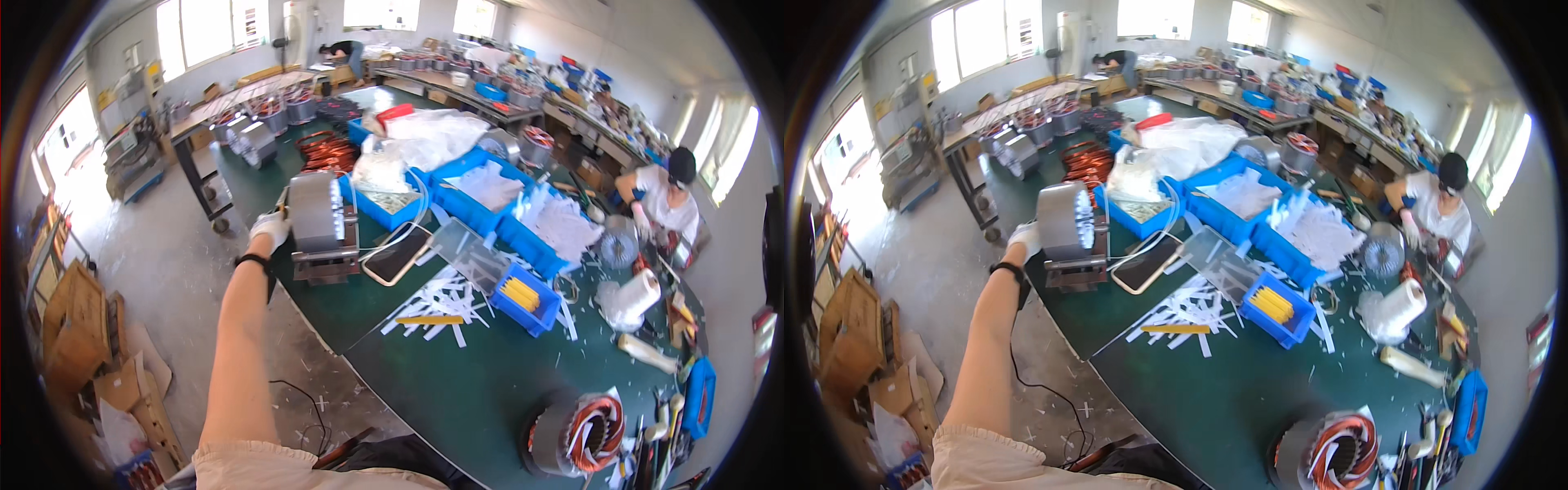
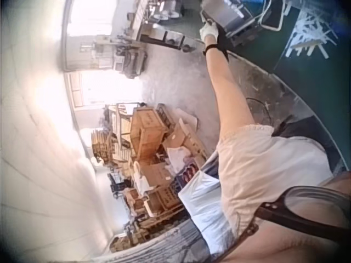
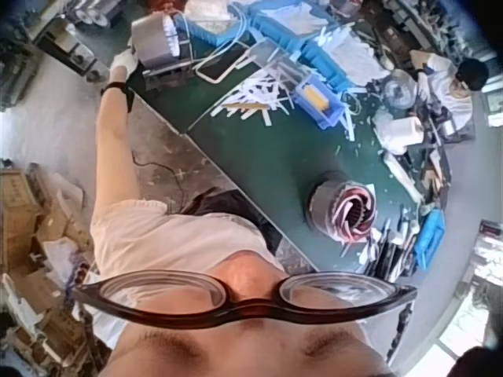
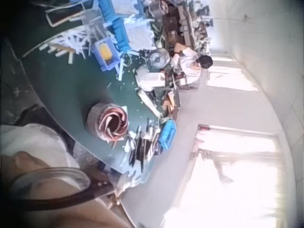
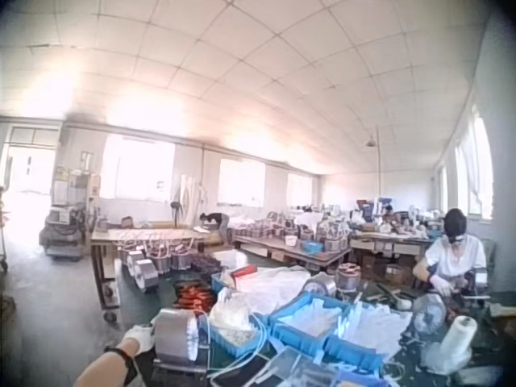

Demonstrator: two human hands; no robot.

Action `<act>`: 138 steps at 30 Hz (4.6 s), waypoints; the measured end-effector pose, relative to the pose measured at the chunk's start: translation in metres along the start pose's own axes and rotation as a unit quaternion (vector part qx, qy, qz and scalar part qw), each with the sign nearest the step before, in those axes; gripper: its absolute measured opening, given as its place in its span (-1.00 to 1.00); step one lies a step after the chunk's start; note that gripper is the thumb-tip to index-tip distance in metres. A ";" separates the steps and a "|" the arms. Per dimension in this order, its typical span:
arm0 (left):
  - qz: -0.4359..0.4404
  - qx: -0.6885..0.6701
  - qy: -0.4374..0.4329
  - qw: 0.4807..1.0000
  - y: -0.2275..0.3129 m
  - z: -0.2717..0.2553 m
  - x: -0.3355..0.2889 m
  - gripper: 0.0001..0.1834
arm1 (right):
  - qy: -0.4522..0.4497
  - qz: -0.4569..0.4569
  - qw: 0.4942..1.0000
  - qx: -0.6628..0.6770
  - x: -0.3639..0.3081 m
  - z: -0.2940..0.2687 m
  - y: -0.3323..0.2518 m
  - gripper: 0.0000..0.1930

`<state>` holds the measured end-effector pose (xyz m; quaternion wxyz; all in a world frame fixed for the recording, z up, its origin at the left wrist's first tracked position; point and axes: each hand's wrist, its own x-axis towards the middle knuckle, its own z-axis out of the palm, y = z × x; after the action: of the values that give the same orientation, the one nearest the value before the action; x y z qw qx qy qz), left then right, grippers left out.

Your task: Assembling and winding an electric motor stator by inserting insulation strips and trimming wire.

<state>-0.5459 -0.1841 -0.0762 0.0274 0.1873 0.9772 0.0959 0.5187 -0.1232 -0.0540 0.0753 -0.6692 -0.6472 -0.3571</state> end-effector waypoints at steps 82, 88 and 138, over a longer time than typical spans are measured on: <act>0.494 -0.522 -0.433 0.545 0.396 0.034 -0.469 -0.31 | -0.661 0.007 0.676 0.324 0.206 -0.176 -0.124 -0.34; 0.471 -0.545 -0.408 0.562 0.379 0.024 -0.490 -0.18 | -0.589 0.114 0.727 0.334 0.194 -0.167 -0.104 -0.38; 0.459 -0.425 -0.645 0.439 0.453 0.036 -0.467 -0.18 | -0.459 -0.261 0.842 0.107 0.205 -0.180 -0.108 -0.48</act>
<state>0.0547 0.0622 -0.0141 0.6782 0.5809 0.2847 0.3487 0.3320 -0.0419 0.1571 -0.2548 -0.5505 -0.7930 0.0561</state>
